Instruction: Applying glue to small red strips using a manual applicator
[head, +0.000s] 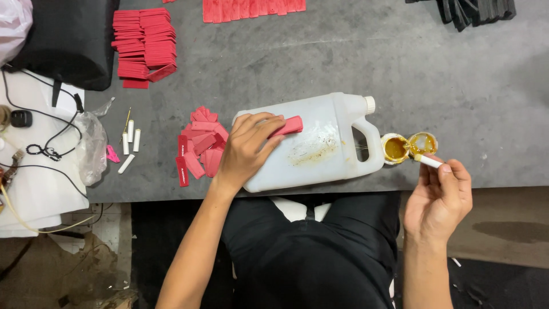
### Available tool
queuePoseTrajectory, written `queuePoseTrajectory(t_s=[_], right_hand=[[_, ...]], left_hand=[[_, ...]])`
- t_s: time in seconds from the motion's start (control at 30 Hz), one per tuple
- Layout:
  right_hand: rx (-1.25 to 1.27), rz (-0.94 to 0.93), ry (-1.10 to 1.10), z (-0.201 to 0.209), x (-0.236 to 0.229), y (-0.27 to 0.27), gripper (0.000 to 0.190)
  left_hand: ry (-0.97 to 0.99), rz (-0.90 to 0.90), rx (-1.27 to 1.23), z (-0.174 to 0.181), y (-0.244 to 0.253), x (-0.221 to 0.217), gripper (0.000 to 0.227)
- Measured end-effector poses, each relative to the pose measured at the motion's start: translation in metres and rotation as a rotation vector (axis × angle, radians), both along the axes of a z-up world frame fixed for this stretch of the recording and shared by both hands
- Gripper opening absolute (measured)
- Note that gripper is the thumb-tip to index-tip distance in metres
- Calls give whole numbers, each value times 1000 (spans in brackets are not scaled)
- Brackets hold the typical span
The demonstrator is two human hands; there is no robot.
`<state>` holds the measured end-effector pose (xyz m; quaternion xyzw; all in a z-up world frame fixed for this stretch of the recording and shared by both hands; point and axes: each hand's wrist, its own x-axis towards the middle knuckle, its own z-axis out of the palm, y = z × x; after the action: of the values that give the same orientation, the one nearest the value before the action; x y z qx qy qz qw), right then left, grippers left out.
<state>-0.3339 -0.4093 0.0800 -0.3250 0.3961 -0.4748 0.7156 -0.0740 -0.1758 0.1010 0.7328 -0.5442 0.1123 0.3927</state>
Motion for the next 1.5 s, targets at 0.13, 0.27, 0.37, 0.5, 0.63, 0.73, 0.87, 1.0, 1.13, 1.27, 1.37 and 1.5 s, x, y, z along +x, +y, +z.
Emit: queuePoseTrajectory(t_s=[0.13,0.27,0.37,0.5,0.63,0.73,0.87,1.0,1.13,1.27,1.37,1.5], right_hand=[[-158,-6,164,-9,-2,-3,33],[-306,-31,273,-35,-7,-15,29],[-359,-35,332,-46,-13,-21,27],[-488,-35,449,-42,-10,-22,22],[-669,95,427,-50,-5,-32,20],[-815,162,513,-45,3,-36,16],[-1218,189,745,-45,10,-43,12],[-1404,192,801,-48,17,-48,11],[-1461,221,839,-63,14,-57,12],[-1398,254,813,-33,13,-50,12],[-1356,189,769,-11,3,-47,11],[-1365,135,769,-5,-6,-43,12]], left_hand=[[-85,-71,-76,13,-16,-36,19],[-321,46,48,-3,-25,-54,14],[-366,151,108,-7,-25,-59,13],[-234,121,92,-12,-24,-62,6],[-135,82,-5,-46,-22,-61,7],[-50,72,-19,-41,-23,-62,5],[-29,99,-27,-37,-24,-61,5],[-20,91,-39,-35,-24,-60,4],[-17,89,-44,-33,-24,-60,5],[49,123,-91,-33,-22,-62,6],[89,148,-91,-30,-19,-61,5],[94,114,-41,-30,-19,-60,7]])
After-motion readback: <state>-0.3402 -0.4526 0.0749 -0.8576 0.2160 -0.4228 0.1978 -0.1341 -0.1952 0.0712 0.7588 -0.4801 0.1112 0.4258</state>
